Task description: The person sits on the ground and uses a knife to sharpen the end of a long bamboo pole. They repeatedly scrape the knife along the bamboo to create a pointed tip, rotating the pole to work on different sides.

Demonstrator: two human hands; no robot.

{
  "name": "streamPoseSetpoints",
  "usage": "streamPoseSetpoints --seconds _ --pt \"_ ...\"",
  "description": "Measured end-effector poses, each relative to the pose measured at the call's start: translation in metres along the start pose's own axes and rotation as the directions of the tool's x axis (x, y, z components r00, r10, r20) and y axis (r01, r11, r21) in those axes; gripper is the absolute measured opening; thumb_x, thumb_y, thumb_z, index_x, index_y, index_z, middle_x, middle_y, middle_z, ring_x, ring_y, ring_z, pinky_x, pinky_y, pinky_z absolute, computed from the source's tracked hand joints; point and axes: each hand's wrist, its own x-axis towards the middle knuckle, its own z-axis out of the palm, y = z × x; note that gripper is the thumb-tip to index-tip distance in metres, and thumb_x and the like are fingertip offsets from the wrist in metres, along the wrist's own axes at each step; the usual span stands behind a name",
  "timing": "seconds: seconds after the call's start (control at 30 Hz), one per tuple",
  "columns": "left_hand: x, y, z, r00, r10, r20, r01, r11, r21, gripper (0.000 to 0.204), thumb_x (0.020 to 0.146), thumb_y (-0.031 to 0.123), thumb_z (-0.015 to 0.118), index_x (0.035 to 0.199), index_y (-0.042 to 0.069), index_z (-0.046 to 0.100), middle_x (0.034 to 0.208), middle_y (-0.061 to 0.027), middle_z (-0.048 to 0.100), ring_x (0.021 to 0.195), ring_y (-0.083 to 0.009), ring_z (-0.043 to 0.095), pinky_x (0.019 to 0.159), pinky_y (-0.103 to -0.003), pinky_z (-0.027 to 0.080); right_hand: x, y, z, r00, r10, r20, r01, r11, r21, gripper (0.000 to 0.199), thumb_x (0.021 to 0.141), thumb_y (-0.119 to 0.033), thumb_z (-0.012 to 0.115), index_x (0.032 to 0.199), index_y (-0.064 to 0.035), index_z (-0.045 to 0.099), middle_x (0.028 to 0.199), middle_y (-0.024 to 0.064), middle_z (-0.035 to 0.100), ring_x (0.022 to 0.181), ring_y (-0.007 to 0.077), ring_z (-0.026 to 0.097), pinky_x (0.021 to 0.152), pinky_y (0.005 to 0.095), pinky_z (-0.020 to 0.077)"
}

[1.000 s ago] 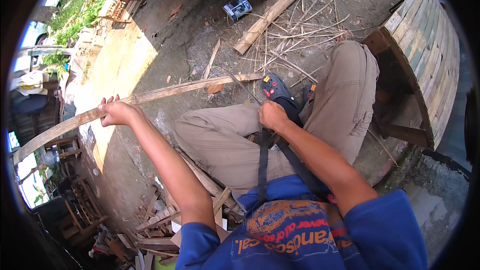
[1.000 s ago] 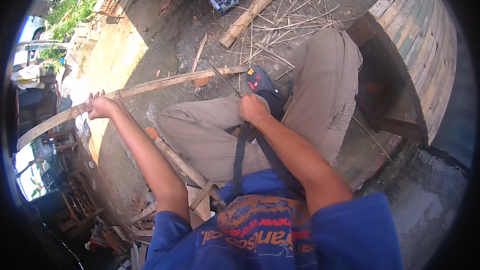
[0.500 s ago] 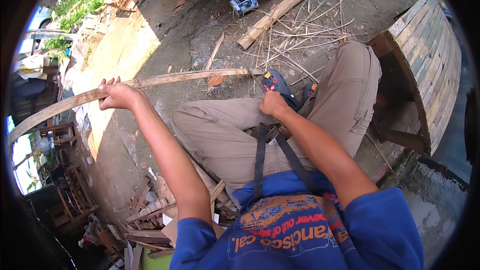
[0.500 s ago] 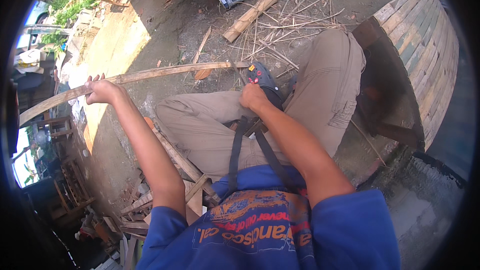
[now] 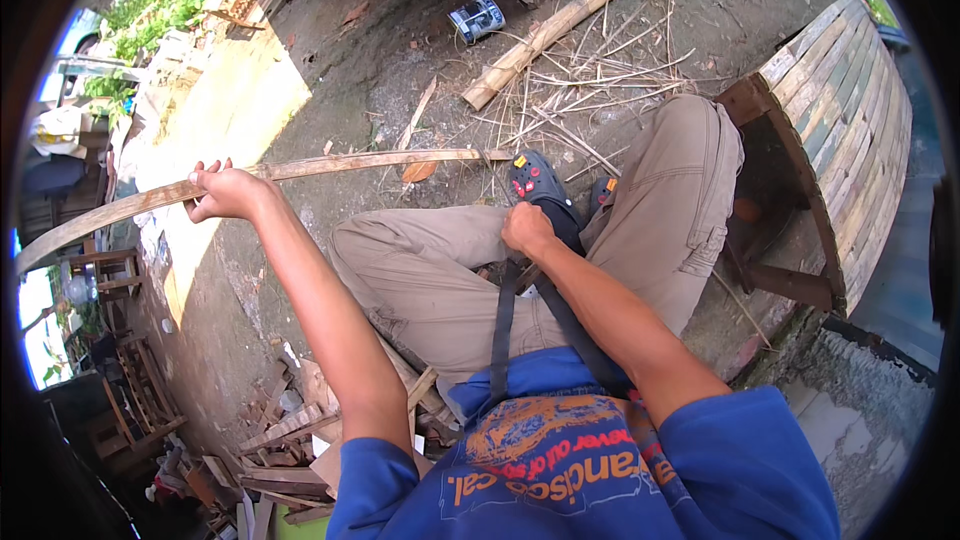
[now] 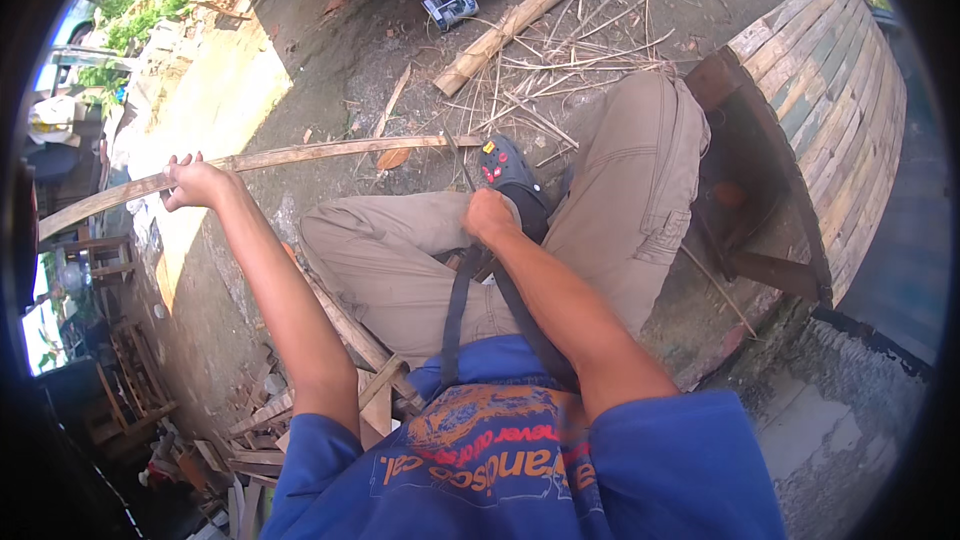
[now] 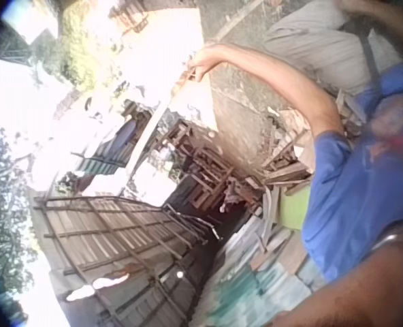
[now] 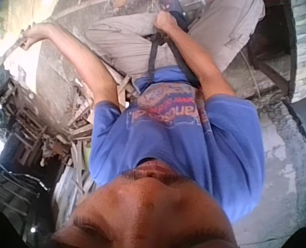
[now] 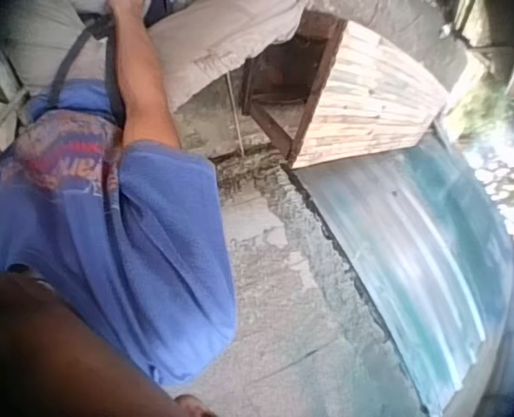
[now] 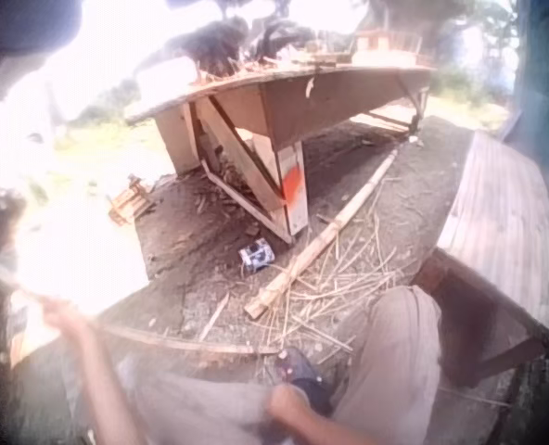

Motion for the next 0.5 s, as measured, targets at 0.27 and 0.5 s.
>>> streamPoseSetpoints --seconds 0.27,0.5 --pt "0.007 -0.008 -0.006 1.000 -0.006 0.006 0.006 1.000 0.005 0.027 0.105 0.019 0.038 0.120 -0.002 0.031 0.112 -0.0178 0.055 0.090 -0.0257 0.058 0.076 -0.040 0.049 -0.014 -0.005 -0.015 0.990 -0.134 -0.045 0.135 0.991 0.020 0.039 0.090 -0.030 0.057 0.097 0.0054 0.071 0.100 0.0310 0.068 0.096 0.0458 0.067 0.088 0.0491 0.0551" --pt "0.003 -0.005 -0.007 1.000 -0.010 0.002 0.010 1.000 0.014 0.028 0.105 0.020 0.038 0.118 -0.003 0.033 0.113 -0.0192 0.054 0.093 -0.0260 0.058 0.078 -0.040 0.049 -0.023 -0.005 -0.004 0.996 -0.063 -0.070 0.064 0.998 0.007 0.037 0.092 -0.028 0.057 0.096 0.0054 0.070 0.099 0.0313 0.067 0.098 0.0450 0.067 0.089 0.0484 0.0545"
